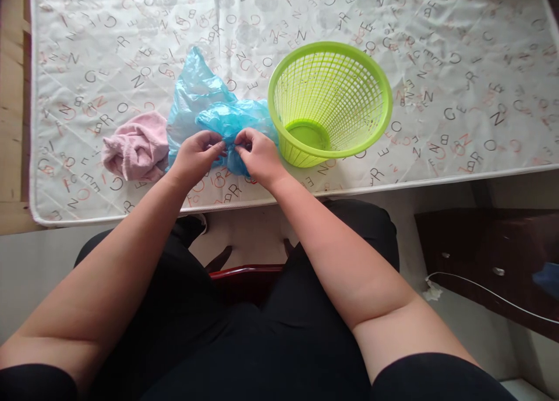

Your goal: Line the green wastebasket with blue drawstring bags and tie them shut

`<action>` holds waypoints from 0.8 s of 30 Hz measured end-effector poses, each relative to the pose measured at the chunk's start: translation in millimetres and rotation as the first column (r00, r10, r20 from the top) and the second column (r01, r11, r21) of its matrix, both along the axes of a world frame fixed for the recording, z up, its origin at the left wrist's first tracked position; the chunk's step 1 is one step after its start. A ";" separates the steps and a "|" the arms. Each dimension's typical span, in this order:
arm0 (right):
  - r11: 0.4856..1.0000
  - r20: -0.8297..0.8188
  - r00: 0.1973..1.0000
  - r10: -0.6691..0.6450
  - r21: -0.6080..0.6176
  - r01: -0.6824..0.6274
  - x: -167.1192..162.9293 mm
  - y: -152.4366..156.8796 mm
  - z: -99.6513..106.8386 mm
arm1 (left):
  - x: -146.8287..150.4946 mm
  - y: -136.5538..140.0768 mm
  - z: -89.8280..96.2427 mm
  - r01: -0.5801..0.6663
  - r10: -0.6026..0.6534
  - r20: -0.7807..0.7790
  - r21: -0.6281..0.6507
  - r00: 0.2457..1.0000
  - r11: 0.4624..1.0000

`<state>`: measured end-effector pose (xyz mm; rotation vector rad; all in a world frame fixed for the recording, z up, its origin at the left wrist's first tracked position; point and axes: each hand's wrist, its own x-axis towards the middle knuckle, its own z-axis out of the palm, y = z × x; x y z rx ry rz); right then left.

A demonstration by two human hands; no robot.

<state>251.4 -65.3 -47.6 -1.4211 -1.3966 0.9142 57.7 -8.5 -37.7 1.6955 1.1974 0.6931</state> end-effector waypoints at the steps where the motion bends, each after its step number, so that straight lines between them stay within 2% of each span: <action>1: 1.000 -0.009 1.000 0.000 0.003 0.000 0.1 -0.5 1.1 | 0.0 0.3 -0.6 0.002 -0.002 -0.002 -0.005 1.000 1.000; 7: 1.000 -0.079 0.997 -0.010 -0.013 0.009 -0.8 -3.5 4.1 | 1.4 -1.8 2.5 0.052 -0.052 0.006 -0.050 0.999 0.997; 16: 0.996 -0.177 0.984 -0.004 -0.091 -0.012 -2.5 -1.3 -3.1 | 4.8 -6.7 13.3 0.039 -0.033 0.046 -0.141 0.998 0.989; 21: 0.999 -0.106 0.994 0.021 -0.032 -0.025 -1.6 -4.2 3.3 | 3.0 -7.0 7.0 0.065 -0.067 -0.063 -0.039 0.996 0.997; 24: 1.000 -0.062 0.998 -0.004 -0.012 0.004 -1.6 -7.2 9.1 | 1.6 -5.5 4.0 0.113 -0.115 -0.064 -0.034 0.991 0.993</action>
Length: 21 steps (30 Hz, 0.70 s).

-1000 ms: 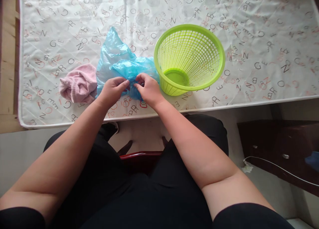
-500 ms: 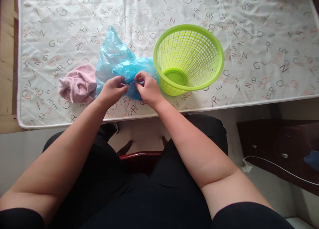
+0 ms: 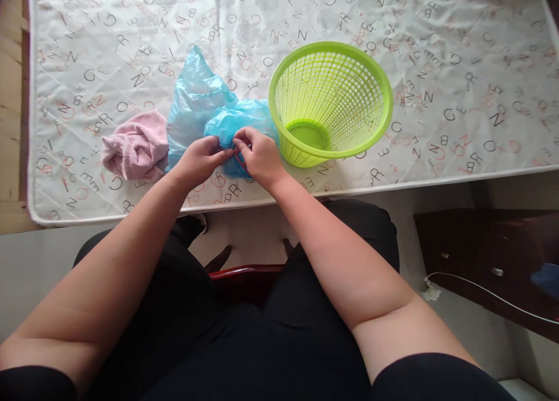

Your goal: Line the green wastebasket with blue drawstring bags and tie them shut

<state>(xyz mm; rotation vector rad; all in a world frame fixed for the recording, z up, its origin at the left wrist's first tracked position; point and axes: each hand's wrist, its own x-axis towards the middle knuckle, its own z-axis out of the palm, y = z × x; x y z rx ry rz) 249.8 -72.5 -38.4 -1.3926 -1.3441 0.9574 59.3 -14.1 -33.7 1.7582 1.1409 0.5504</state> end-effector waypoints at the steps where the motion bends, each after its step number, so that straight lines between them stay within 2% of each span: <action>1: 1.000 0.011 1.000 -0.009 -0.004 0.009 -0.1 -0.7 1.3 | -0.5 0.6 -0.4 0.016 -0.016 0.014 -0.004 1.000 1.000; 8: 0.998 0.021 0.999 -0.041 -0.042 0.041 -1.8 0.7 -3.6 | -2.1 2.0 -0.3 0.058 -0.057 0.042 -0.010 0.997 0.998; 15: 0.998 -0.009 0.999 0.049 -0.029 -0.049 4.4 5.5 0.8 | 0.4 0.3 -1.4 0.021 -0.018 0.078 -0.042 0.997 0.999; 18: 0.995 -0.021 0.996 0.091 -0.040 -0.092 6.4 5.8 3.9 | 1.5 -0.3 -0.4 -0.019 0.019 0.059 0.003 0.998 1.000; 21: 0.995 -0.015 0.996 0.087 -0.049 -0.088 6.5 5.4 4.2 | 0.9 -1.3 1.4 -0.102 0.102 0.008 0.112 0.995 0.988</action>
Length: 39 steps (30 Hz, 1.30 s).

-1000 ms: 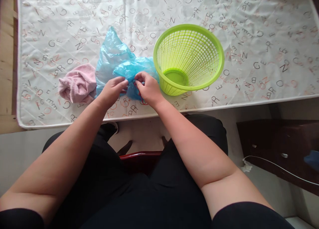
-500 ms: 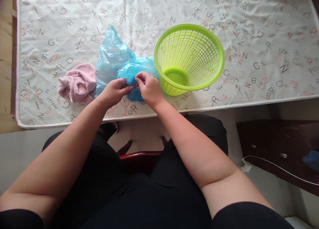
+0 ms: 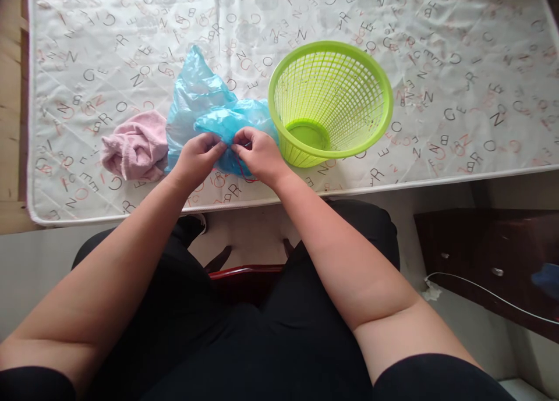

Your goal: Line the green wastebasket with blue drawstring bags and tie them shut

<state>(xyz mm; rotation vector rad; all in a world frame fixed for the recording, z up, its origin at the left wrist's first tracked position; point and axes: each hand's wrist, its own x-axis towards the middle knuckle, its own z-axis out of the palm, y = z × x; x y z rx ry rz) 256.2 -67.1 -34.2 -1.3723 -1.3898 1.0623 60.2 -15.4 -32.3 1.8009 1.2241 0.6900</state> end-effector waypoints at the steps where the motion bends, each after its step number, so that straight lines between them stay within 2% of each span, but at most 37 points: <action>1: 1.000 0.006 1.000 -0.010 0.002 0.010 -0.2 -0.2 -0.3 | -0.4 -0.7 0.8 -0.039 0.040 -0.018 0.045 0.999 0.998; 5: 0.996 0.038 0.995 -0.087 0.021 0.087 -1.5 -1.3 -1.6 | -0.3 -6.9 5.8 -0.128 0.137 -0.028 0.212 0.990 0.969; 8: 0.992 0.058 0.991 -0.123 0.023 0.122 -2.9 -2.2 -1.4 | 2.2 -12.6 8.3 -0.045 0.058 -0.043 0.264 0.997 0.963; 11: 0.993 0.057 0.991 -0.119 0.016 0.119 -4.3 -2.7 -1.3 | 3.5 -14.1 5.3 0.046 -0.026 -0.084 0.241 0.996 0.970; 16: 0.996 0.010 0.996 -0.093 0.003 0.093 -5.5 -3.1 -2.5 | 0.3 -9.2 -0.3 0.073 -0.047 -0.119 0.219 0.992 0.973; 25: 1.000 -0.048 0.999 -0.004 -0.026 0.002 -1.9 -3.5 1.3 | -2.3 -9.5 8.3 0.115 -0.102 -0.084 0.165 0.991 0.980; 30: 0.999 0.023 0.999 0.028 0.017 -0.028 2.3 -3.4 5.3 | -4.8 -7.3 5.3 0.145 -0.127 -0.111 0.174 0.986 0.974; 33: 0.997 0.069 0.997 0.047 0.066 -0.051 3.9 -3.5 5.4 | -4.0 -6.1 4.6 0.115 -0.094 -0.123 0.182 0.988 0.977; 39: 0.991 0.232 0.973 0.000 0.133 -0.032 4.5 -4.8 4.8 | -0.8 -5.8 6.7 0.096 -0.071 -0.152 0.161 0.986 0.982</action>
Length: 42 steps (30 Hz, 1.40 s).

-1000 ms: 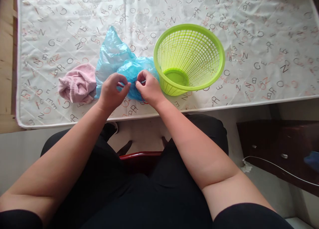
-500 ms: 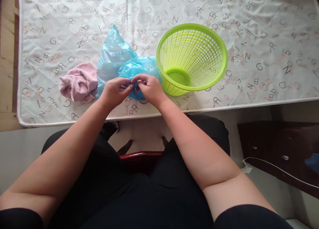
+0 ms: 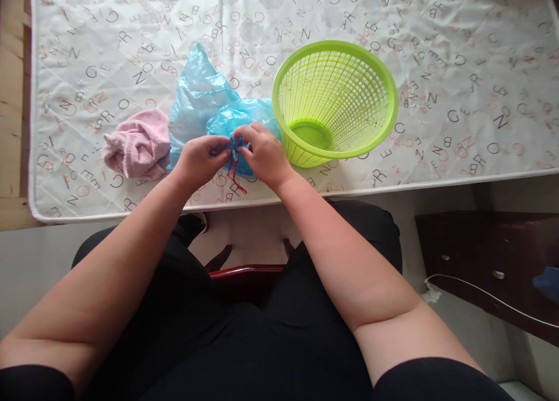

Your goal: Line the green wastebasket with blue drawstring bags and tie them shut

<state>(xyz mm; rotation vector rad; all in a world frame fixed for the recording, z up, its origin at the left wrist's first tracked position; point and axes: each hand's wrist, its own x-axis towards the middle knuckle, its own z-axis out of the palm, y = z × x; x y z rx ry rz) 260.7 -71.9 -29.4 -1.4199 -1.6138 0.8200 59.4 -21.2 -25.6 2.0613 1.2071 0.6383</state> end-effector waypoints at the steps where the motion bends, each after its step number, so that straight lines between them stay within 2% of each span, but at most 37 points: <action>1: 1.000 0.029 1.000 0.000 0.014 -0.001 -0.4 -0.6 0.1 | 0.1 -0.1 0.2 0.007 -0.007 -0.001 -0.002 1.000 1.000; 7: 0.996 0.177 0.984 0.035 0.080 -0.050 -1.9 -4.2 -3.1 | -1.0 -0.6 1.1 0.033 -0.033 0.011 -0.056 0.999 0.998; 14: 0.991 0.369 0.929 0.013 0.122 -0.062 -0.9 -3.7 -12.9 | -1.6 0.3 3.3 0.041 -0.045 -0.018 -0.171 0.999 0.984; 21: 0.980 0.488 0.868 0.088 0.115 -0.164 -0.6 -3.5 -15.8 | -3.5 0.8 4.3 0.054 -0.054 0.008 -0.027 0.999 0.998; 28: 0.974 0.536 0.837 0.108 0.111 -0.197 -4.7 -8.0 -20.4 | -13.8 6.3 8.1 0.150 -0.162 -0.058 -0.175 0.985 0.973; 32: 0.971 0.537 0.837 0.106 0.127 -0.205 -6.9 -9.9 -23.1 | -14.2 4.8 10.0 0.192 -0.213 -0.211 -0.114 0.954 0.975; 37: 0.979 0.593 0.793 0.143 0.032 -0.200 -10.4 -10.1 -18.0 | -8.0 -1.1 8.4 0.276 -0.251 -0.356 0.019 0.900 0.961; 42: 0.979 0.691 0.695 0.199 -0.106 -0.175 -13.4 -11.2 -6.3 | -5.4 -3.5 3.9 0.267 -0.234 -0.463 0.006 0.855 0.964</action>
